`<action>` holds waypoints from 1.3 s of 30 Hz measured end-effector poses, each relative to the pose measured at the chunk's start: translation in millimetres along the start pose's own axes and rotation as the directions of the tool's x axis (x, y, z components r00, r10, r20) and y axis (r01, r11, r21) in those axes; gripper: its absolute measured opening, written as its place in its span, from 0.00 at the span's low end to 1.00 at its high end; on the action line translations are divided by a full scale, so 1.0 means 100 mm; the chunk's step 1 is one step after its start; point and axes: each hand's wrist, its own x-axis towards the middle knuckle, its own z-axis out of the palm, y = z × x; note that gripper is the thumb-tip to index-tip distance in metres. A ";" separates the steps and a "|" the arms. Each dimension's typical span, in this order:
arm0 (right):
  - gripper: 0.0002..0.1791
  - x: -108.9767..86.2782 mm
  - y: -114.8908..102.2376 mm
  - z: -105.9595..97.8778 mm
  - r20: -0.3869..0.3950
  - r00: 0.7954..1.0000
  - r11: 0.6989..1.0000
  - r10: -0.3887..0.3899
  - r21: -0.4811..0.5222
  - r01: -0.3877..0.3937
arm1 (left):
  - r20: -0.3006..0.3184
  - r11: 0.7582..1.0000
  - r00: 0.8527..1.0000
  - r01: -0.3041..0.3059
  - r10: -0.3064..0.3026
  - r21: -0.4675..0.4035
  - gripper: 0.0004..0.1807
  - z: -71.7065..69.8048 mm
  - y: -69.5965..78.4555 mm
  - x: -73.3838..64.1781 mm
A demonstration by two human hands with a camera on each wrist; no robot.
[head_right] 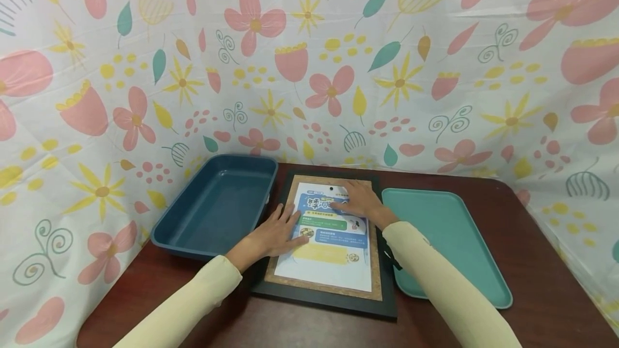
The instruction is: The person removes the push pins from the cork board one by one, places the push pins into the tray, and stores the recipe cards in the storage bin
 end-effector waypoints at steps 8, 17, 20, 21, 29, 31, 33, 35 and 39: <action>0.45 0.06 0.01 0.00 -0.005 1.000 0.999 0.005 -0.036 -0.005 | -0.007 1.000 1.000 0.005 -0.005 -0.004 0.48 0.01 0.00 0.03; 0.39 0.12 0.02 -0.06 -0.010 1.000 0.999 -0.027 -0.043 0.027 | 0.011 1.000 1.000 0.001 -0.001 -0.007 0.49 -0.06 0.03 0.06; 0.36 0.17 0.03 -0.08 -0.015 0.999 0.999 -0.033 -0.043 0.032 | 0.011 1.000 1.000 0.006 -0.005 -0.009 0.49 -0.09 0.03 0.09; 0.35 0.19 0.03 -0.09 -0.012 0.999 0.999 -0.032 -0.044 0.032 | 0.014 1.000 1.000 0.009 -0.008 -0.009 0.50 -0.10 0.03 0.09; 0.30 0.27 0.04 -0.06 0.015 1.000 1.000 0.012 0.014 -0.013 | 0.033 0.999 0.999 0.041 -0.040 -0.022 0.52 -0.10 0.03 0.13; 0.29 0.28 0.03 -0.05 0.014 1.000 0.999 0.017 0.042 -0.018 | 0.036 0.999 0.998 0.047 -0.046 -0.027 0.52 -0.10 0.03 0.13; 0.27 0.29 0.02 -0.03 0.014 1.000 0.996 0.020 0.083 -0.021 | 0.042 0.998 0.998 0.055 -0.053 -0.031 0.52 -0.10 0.03 0.12; 0.26 0.29 0.01 -0.01 0.018 0.999 0.992 0.028 0.125 -0.030 | 0.051 0.997 0.997 0.064 -0.062 -0.035 0.52 -0.09 0.03 0.11; 0.23 0.32 0.01 0.04 0.015 0.999 0.985 0.051 0.164 -0.053 | 0.052 0.997 0.996 0.075 -0.073 -0.034 0.53 -0.07 0.03 0.09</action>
